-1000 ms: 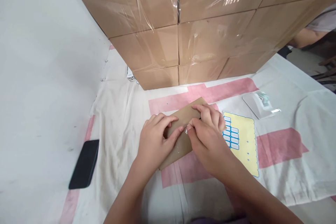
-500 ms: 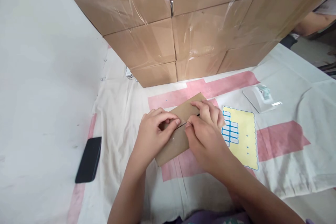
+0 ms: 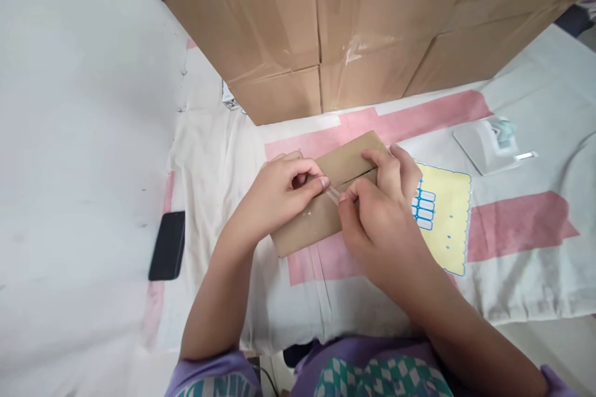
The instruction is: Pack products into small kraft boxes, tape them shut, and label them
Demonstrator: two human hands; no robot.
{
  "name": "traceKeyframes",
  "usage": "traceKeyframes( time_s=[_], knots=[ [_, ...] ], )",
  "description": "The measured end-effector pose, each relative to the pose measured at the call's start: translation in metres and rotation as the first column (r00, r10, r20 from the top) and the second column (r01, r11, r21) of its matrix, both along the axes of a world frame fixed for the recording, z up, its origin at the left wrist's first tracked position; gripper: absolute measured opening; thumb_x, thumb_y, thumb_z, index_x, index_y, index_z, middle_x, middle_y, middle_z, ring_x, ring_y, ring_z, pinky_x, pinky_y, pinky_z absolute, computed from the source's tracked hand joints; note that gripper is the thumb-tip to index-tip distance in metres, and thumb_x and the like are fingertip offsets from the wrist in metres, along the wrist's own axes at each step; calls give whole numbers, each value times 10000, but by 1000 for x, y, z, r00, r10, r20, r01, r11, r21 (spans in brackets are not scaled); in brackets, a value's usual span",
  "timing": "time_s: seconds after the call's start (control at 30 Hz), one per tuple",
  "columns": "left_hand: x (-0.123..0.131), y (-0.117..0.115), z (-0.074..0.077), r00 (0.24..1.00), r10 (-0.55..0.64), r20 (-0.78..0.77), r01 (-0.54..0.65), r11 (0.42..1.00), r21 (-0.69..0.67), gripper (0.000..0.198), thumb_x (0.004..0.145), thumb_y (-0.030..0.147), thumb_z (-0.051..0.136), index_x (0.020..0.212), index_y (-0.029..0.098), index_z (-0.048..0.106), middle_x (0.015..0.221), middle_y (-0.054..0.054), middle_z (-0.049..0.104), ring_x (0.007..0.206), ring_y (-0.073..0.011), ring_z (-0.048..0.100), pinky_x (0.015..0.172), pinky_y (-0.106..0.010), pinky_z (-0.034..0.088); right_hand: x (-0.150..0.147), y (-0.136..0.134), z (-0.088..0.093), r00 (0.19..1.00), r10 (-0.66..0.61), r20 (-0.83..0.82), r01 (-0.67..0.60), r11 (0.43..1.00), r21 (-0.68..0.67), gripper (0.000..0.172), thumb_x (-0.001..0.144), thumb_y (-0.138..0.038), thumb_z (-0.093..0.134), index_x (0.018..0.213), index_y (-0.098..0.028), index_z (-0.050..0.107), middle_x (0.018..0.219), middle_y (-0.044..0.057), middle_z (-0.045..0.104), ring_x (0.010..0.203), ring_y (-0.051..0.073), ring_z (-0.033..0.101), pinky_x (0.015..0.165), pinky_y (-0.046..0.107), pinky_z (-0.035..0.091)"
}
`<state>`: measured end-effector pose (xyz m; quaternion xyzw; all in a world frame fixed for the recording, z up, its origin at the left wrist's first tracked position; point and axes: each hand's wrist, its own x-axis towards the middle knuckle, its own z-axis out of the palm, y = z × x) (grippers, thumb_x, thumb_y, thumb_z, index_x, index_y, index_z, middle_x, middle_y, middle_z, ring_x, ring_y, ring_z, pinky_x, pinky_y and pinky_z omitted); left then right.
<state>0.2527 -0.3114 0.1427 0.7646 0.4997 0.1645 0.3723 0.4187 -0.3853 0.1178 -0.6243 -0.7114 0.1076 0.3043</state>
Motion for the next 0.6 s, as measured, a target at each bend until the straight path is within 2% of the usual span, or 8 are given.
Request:
traceKeyframes(
  time_s=[0.07, 0.3, 0.47, 0.6],
  knots=[
    [-1, 0, -3, 1000, -8, -24, 8, 1000, 12, 191, 913, 346, 623, 786, 235, 713, 783, 17, 555, 755, -137, 510, 705, -304, 387, 0, -2, -1, 1000, -12, 18, 12, 1000, -3, 233, 940, -163, 462, 757, -150, 604, 1371, 226, 440, 1438, 446, 252, 1081, 659, 355],
    [3, -1, -5, 990, 25, -141, -17, 998, 57, 215, 936, 359, 587, 791, 248, 700, 777, 7, 534, 830, -172, 493, 762, -337, 365, -4, 2, -8, 997, -52, 55, 51, 998, 23, 228, 936, -169, 465, 766, -150, 616, 1334, 219, 478, 1370, 421, 354, 1111, 678, 295],
    [4, -1, -5, 995, 50, -87, -48, 999, 25, 219, 914, 361, 612, 751, 239, 693, 768, 8, 531, 821, -167, 494, 750, -330, 378, -4, 4, -10, 995, -75, 62, 73, 997, 34, 222, 942, -175, 475, 778, -161, 625, 1337, 217, 496, 1304, 416, 413, 1020, 652, 378],
    [3, 2, -3, 997, 46, -63, -47, 999, -21, 209, 899, 346, 629, 733, 237, 695, 758, 16, 533, 776, -148, 495, 717, -318, 379, -4, 3, -11, 993, -74, 96, 71, 997, 34, 222, 951, -189, 476, 788, -153, 623, 1355, 223, 499, 1320, 423, 408, 1025, 639, 376]
  ],
)
